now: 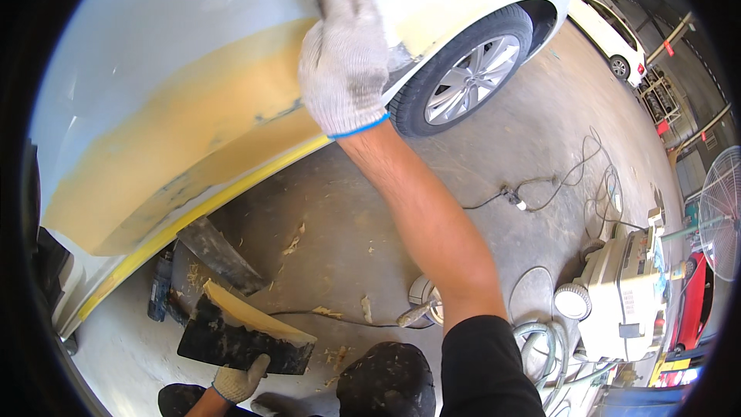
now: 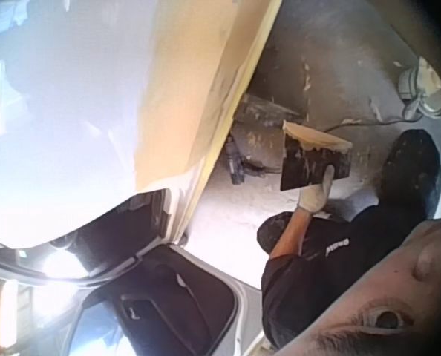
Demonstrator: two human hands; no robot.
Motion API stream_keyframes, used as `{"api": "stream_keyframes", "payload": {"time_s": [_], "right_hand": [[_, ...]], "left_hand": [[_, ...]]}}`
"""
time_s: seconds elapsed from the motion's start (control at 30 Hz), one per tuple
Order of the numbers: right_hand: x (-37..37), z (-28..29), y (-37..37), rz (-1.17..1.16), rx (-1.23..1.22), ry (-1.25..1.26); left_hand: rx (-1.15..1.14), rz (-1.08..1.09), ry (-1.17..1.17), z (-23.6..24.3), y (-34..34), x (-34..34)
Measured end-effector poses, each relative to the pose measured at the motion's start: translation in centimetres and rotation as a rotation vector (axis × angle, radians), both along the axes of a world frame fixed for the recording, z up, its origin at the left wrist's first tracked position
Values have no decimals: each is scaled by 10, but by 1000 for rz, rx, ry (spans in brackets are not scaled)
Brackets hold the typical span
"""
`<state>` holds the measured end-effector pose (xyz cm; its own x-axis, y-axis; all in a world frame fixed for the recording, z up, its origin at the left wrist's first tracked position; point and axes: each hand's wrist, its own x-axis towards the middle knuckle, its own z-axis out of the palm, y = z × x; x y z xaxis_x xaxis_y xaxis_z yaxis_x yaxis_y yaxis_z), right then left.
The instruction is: The person applies a yellow body filler to the side of a white car using a putty knife and a sanding block. They spread the filler along the lower panel, then smooth and level the surface with the sanding block, repeating the process to refine the finish.
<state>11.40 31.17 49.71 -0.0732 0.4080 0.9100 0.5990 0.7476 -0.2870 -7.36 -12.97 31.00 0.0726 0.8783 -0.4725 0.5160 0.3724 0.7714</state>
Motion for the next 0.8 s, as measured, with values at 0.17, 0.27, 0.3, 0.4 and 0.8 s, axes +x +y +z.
{"api": "stream_keyframes", "payload": {"time_s": [0.17, 0.27, 0.3, 0.4, 0.8], "right_hand": [[63, 14, 21, 126, 88, 232], [83, 33, 47, 83, 191, 155], [84, 37, 52, 70, 250, 75], [81, 38, 65, 39, 397, -99], [66, -32, 56, 68, 347, -392]], "left_hand": [[-48, -51, 42, -8, -7, -4], [-57, 0, 31, -5, -10, -1], [-49, 21, 30, -3, -10, 1], [-66, 53, 30, -2, -9, 1], [-5, 92, 21, 0, 0, 3]]}}
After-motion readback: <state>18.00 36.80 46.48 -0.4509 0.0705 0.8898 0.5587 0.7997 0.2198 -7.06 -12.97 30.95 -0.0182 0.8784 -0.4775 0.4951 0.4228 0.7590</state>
